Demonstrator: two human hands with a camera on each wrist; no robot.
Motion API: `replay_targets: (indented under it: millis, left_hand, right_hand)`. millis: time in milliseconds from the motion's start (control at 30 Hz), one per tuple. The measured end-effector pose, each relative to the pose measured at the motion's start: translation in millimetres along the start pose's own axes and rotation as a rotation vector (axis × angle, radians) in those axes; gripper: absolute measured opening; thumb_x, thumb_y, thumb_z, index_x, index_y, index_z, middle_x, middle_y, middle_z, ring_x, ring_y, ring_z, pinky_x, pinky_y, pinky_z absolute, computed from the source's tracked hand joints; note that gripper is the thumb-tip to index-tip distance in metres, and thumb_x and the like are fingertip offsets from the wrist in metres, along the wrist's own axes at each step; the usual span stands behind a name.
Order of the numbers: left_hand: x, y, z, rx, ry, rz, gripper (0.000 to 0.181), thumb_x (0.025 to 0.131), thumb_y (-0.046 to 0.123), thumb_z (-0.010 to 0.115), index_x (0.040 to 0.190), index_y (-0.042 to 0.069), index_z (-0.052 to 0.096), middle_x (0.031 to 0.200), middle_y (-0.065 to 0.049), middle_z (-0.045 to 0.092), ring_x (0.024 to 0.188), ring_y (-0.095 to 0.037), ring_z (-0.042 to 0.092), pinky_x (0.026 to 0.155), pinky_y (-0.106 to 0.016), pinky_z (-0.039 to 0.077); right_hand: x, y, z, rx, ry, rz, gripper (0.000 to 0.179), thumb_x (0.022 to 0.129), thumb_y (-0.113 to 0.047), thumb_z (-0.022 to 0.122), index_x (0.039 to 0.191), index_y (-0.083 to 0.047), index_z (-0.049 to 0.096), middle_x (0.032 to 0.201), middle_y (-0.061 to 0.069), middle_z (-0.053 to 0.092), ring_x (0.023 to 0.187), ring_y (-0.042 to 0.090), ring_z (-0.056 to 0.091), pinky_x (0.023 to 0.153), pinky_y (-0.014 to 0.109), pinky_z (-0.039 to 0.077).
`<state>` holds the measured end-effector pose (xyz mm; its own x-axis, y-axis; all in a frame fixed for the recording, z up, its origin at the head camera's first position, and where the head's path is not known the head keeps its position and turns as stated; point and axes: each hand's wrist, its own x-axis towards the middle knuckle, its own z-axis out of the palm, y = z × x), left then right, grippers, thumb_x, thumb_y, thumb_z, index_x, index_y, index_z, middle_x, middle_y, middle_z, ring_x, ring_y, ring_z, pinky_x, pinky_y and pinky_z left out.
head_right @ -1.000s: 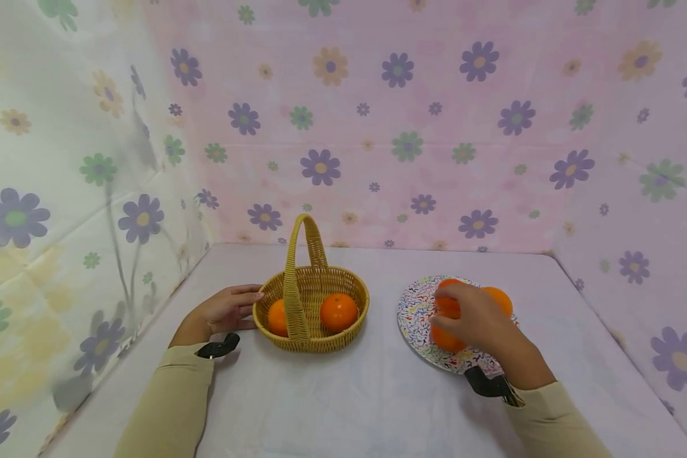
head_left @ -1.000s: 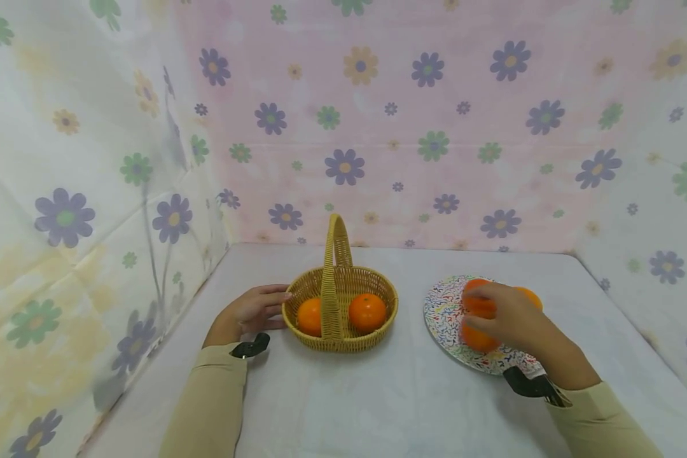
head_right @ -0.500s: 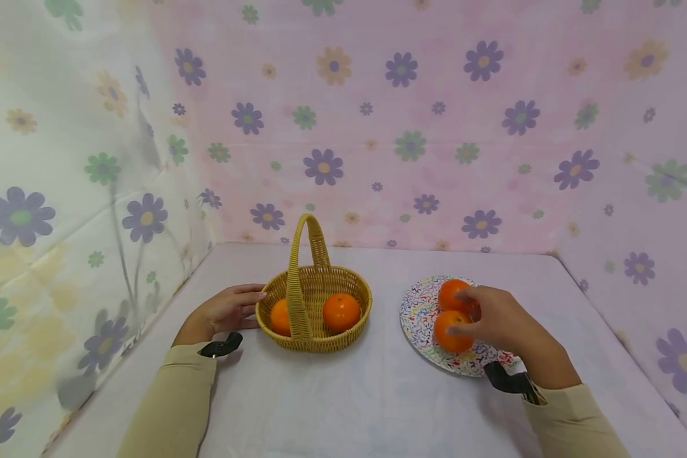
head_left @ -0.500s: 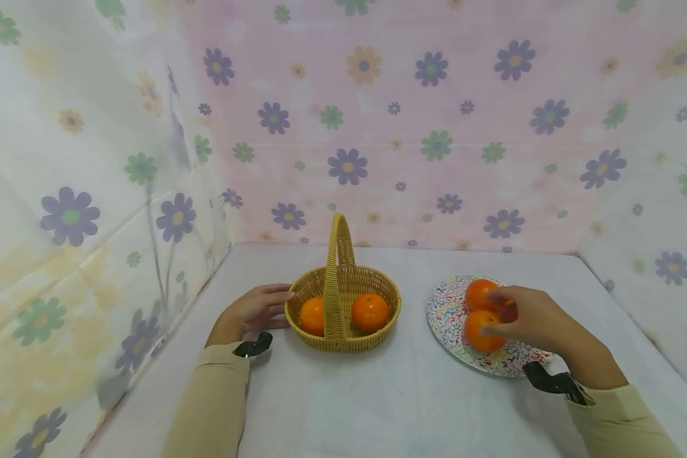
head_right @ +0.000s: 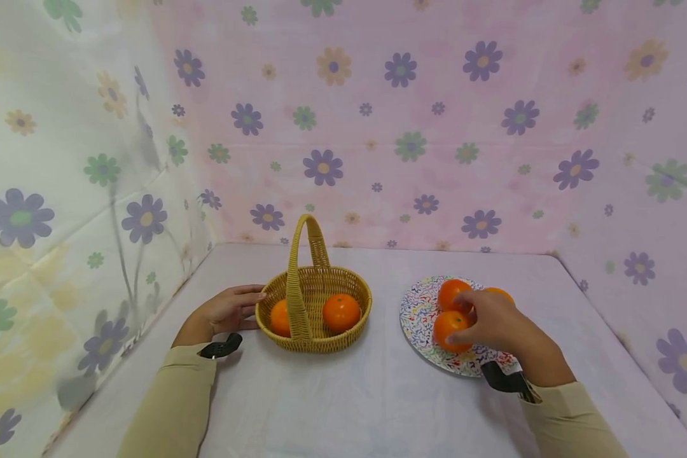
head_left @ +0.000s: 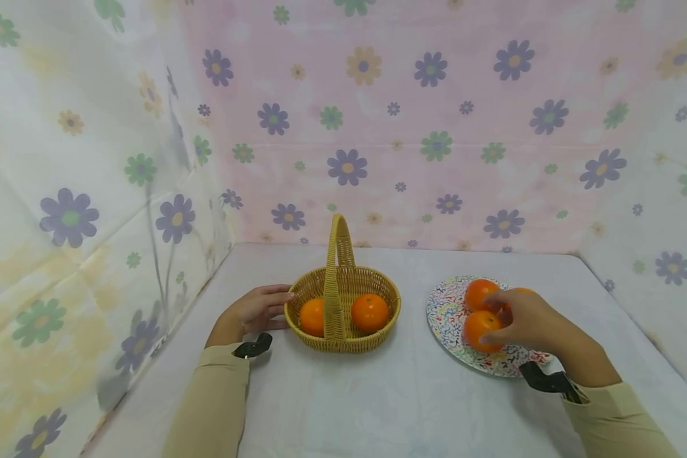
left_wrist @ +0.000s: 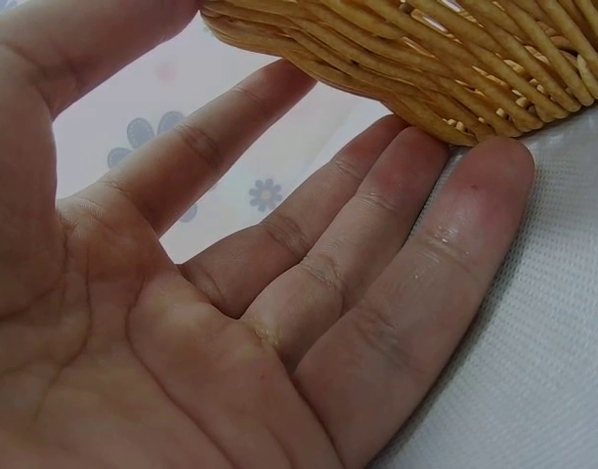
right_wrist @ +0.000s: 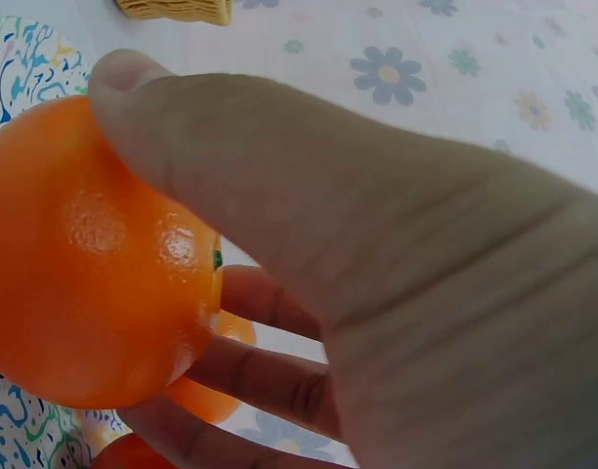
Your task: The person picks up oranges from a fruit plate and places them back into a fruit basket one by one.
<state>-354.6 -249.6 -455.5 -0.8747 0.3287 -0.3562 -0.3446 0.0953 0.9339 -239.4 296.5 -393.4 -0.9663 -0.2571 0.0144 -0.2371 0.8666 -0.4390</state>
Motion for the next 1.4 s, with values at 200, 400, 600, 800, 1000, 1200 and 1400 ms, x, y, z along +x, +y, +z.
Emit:
replay_targets:
  millis: [200,400,600,800,1000,1200,1400]
  left_hand:
    - [-0.3,-1.8,0.8,0.004,0.019,0.001,0.065,0.098,0.03,0.073,0.154,0.009,0.047,0.142,-0.008,0.063,0.119,-0.022,0.067,0.101,-0.054,0.057]
    - [-1.3,-0.7,1.1,0.002,0.014,-0.005,0.066,0.098,0.03,0.073,0.154,0.009,0.046,0.144,-0.008,0.061,0.12,-0.022,0.066,0.101,-0.054,0.056]
    - [0.4,-0.4,1.3,0.001,0.004,-0.007,0.065,0.098,0.03,0.073,0.154,0.01,0.046,0.143,-0.007,0.063,0.12,-0.022,0.066,0.101,-0.053,0.056]
    - [0.7,-0.3,1.6,0.003,0.013,-0.01,0.066,0.098,0.031,0.073,0.154,0.01,0.047,0.143,-0.007,0.063,0.12,-0.022,0.067,0.102,-0.054,0.056]
    - [0.1,-0.2,1.7,0.002,0.016,-0.009,0.067,0.098,0.031,0.073,0.154,0.009,0.046,0.144,-0.008,0.062,0.12,-0.022,0.067,0.101,-0.053,0.056]
    - [0.1,-0.8,1.0,0.01,0.006,-0.004,0.067,0.098,0.031,0.073,0.155,0.009,0.044,0.145,-0.009,0.061,0.12,-0.022,0.067,0.101,-0.053,0.057]
    - [0.1,-0.9,0.1,0.016,0.004,-0.008,0.067,0.098,0.032,0.072,0.155,0.01,0.044,0.146,-0.008,0.061,0.121,-0.022,0.066,0.101,-0.053,0.056]
  right_hand:
    - [-1.2,-0.9,0.8,0.008,-0.03,0.011,0.071,0.071,-0.045,0.094,0.123,-0.006,0.067,0.112,0.006,0.069,0.097,0.022,0.062,0.087,0.046,0.062]
    - [-0.8,0.5,1.8,-0.002,-0.034,0.006,0.07,0.07,-0.046,0.094,0.122,-0.007,0.067,0.111,0.005,0.069,0.1,0.022,0.062,0.087,0.047,0.062]
    - [-0.1,2.6,2.4,-0.008,-0.036,0.015,0.068,0.071,-0.048,0.094,0.121,-0.009,0.068,0.106,0.003,0.067,0.096,0.02,0.06,0.085,0.044,0.062]
    - [-2.0,0.7,-1.5,-0.001,-0.021,0.015,0.068,0.071,-0.045,0.094,0.122,-0.008,0.068,0.105,0.004,0.066,0.094,0.022,0.059,0.081,0.041,0.061]
    - [-0.8,0.8,-3.4,-0.007,0.007,-0.005,0.064,0.073,-0.039,0.093,0.123,-0.007,0.069,0.108,0.004,0.068,0.094,0.021,0.059,0.08,0.04,0.062]
    - [-0.1,-1.8,-2.7,0.021,0.031,-0.021,0.063,0.075,-0.034,0.092,0.126,-0.006,0.067,0.116,0.009,0.07,0.098,0.023,0.062,0.083,0.044,0.064]
    - [0.9,-3.2,-1.5,0.027,0.06,-0.023,0.066,0.076,-0.038,0.091,0.128,-0.006,0.066,0.117,0.009,0.069,0.099,0.024,0.063,0.083,0.044,0.064]
